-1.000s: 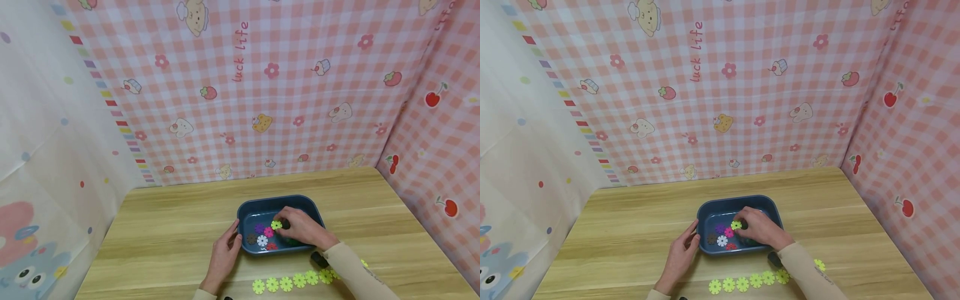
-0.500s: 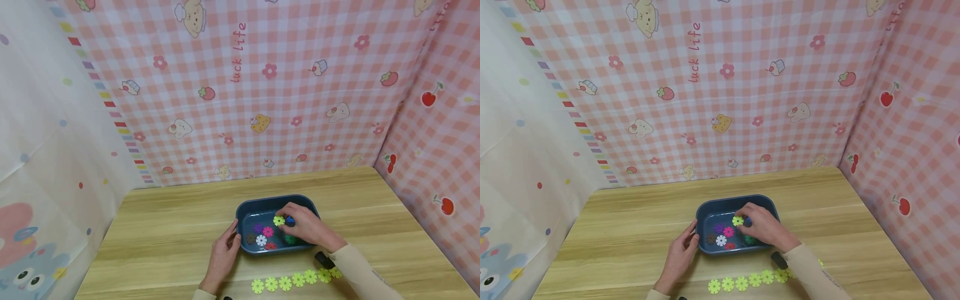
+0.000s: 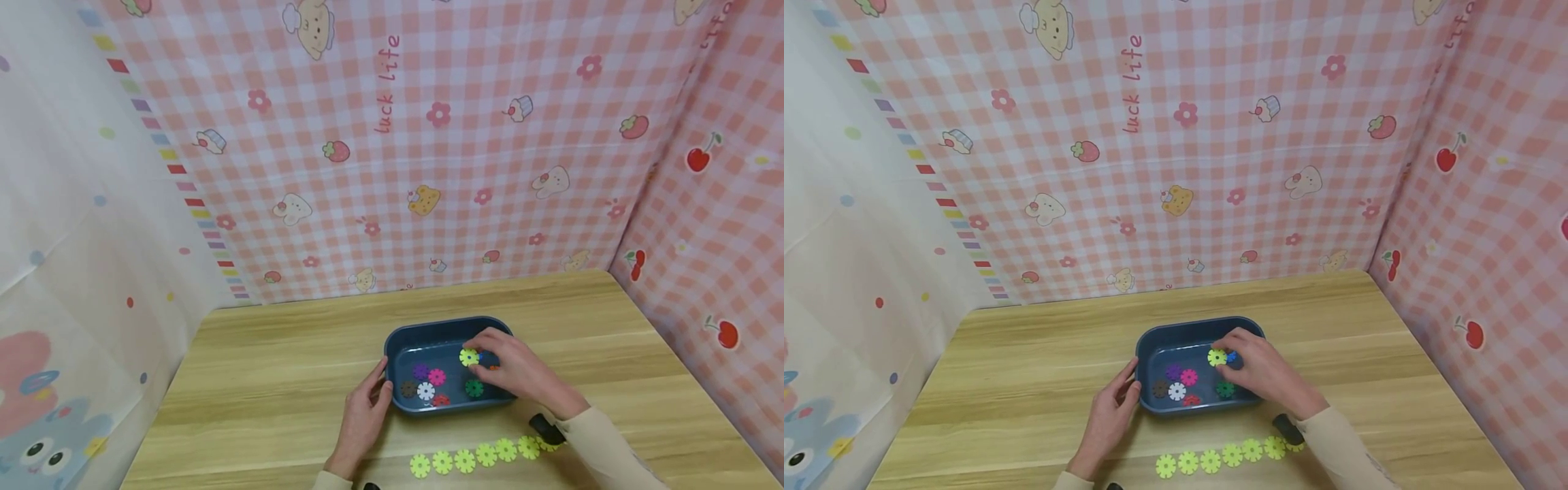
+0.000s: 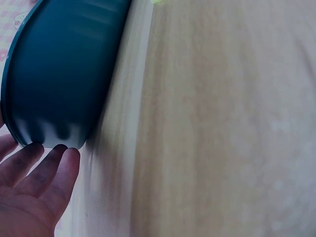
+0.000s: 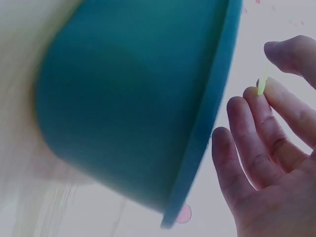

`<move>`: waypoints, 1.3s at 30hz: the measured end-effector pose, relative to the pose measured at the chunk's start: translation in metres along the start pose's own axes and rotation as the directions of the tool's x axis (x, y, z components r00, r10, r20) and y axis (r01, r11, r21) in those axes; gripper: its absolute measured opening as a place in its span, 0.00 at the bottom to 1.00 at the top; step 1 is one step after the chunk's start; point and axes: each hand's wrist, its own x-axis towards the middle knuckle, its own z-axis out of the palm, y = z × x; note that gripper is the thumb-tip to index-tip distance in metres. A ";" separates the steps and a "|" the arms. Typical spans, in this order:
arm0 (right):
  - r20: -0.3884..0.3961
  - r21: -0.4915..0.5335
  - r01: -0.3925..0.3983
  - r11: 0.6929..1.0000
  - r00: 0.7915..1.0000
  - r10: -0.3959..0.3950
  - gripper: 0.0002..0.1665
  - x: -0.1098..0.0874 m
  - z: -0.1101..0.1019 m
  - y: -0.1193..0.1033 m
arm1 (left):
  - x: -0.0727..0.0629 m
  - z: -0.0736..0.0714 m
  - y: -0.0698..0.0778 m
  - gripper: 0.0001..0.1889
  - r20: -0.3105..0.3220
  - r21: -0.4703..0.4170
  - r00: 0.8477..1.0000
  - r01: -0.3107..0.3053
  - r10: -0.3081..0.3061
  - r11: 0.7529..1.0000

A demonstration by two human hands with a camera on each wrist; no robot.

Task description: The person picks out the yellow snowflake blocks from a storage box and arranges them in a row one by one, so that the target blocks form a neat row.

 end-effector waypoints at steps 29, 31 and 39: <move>-0.144 -0.052 0.003 0.999 0.990 -0.011 0.18 -0.047 -0.026 0.016 | 0.001 0.000 0.001 0.24 -0.001 0.017 1.000 0.008 -0.008 1.000; -0.157 -0.065 0.010 0.998 0.987 -0.020 0.18 -0.050 -0.026 0.017 | 0.001 0.000 0.001 0.24 -0.001 0.018 1.000 0.006 -0.006 1.000; -0.200 -0.081 0.026 0.996 0.979 -0.042 0.19 -0.060 -0.031 0.023 | 0.002 0.000 0.000 0.24 0.001 0.013 1.000 0.002 -0.002 1.000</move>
